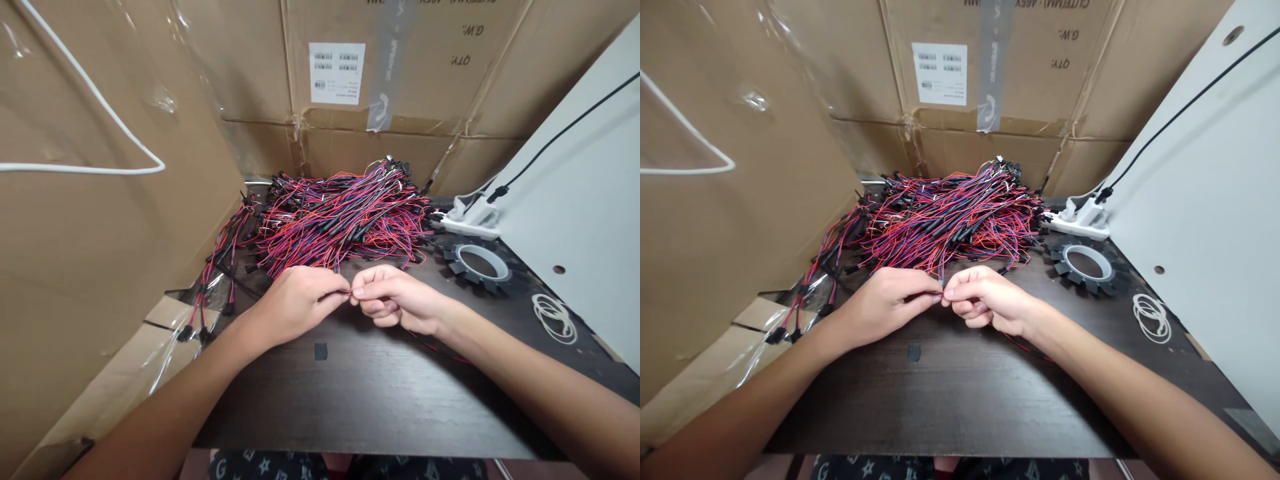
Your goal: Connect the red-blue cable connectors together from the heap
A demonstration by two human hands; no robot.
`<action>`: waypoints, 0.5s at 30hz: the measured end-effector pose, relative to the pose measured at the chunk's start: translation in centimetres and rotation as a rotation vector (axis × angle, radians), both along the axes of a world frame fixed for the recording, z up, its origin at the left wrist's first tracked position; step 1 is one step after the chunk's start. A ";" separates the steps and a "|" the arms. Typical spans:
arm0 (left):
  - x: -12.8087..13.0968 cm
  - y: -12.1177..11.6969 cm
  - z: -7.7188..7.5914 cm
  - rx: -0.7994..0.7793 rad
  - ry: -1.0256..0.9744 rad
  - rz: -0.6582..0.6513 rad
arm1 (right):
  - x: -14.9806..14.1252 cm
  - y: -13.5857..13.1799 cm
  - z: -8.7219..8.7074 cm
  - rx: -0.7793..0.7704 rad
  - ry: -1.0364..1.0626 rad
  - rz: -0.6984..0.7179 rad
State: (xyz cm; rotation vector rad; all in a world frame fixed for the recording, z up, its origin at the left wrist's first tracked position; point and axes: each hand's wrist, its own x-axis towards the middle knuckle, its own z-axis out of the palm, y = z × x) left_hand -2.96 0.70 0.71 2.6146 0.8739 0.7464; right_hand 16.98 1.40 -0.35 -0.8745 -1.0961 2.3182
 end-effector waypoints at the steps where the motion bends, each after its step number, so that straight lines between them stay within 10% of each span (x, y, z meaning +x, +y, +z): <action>1: 0.0 0.0 0.2 -0.019 0.001 -0.002 | 0.0 0.0 0.0 0.007 -0.008 -0.001; 15: 0.3 -0.2 1.1 -0.275 0.052 0.060 | -0.8 -0.7 -0.2 0.717 -0.357 -0.149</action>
